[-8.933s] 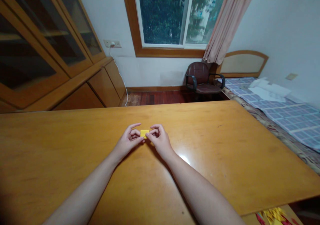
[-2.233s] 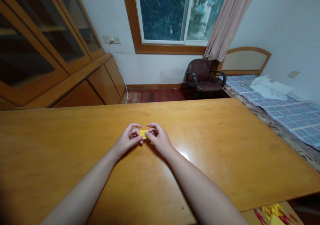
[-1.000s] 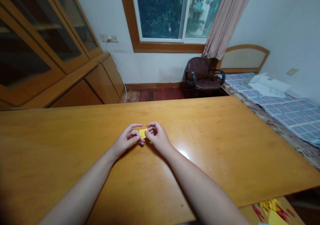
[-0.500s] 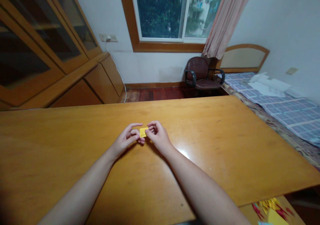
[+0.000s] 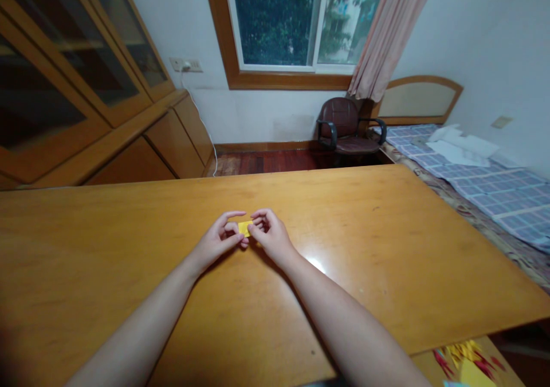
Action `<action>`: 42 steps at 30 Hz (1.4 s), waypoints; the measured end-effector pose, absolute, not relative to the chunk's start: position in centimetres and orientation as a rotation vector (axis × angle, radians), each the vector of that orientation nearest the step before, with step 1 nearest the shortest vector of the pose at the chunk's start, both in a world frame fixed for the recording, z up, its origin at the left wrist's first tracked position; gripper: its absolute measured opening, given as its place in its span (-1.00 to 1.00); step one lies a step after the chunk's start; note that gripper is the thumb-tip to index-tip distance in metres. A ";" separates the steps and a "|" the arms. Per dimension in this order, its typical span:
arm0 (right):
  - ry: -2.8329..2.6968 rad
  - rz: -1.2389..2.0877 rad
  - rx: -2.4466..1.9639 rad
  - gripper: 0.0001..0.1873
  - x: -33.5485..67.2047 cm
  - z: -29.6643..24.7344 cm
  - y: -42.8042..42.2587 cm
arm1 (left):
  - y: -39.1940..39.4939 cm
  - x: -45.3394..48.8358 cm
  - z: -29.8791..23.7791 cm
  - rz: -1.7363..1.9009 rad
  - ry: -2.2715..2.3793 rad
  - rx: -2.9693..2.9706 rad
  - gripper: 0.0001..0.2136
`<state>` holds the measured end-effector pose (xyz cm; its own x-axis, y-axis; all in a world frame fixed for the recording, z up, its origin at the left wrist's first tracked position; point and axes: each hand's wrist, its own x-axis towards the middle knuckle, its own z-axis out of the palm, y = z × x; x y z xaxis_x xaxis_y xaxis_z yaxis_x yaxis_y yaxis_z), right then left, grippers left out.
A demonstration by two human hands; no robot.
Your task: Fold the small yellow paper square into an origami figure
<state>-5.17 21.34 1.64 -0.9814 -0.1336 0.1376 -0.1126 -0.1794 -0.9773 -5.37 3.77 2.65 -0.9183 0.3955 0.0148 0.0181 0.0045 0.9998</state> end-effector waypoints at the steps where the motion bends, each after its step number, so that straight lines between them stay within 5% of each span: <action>1: 1.997 -2.377 -0.310 -0.73 -5.2 1.6 21.3 | 3.8 -5.4 2.6 1.995 2.020 0.427 -0.52; 25: 1.872 -2.337 -0.341 -0.60 -5.3 1.6 21.3 | 4.0 -5.4 2.4 1.932 2.104 0.424 -0.51; 42: 1.985 -2.353 -0.278 -0.68 -5.6 1.1 21.4 | 4.2 -5.3 2.8 1.950 2.089 0.374 -0.44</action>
<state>-5.63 21.38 1.11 -0.9825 -0.1540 0.1044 -0.0770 -0.1742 -0.9817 -5.28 4.16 2.81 -0.9334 0.3586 -0.0129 0.0117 0.0664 0.9977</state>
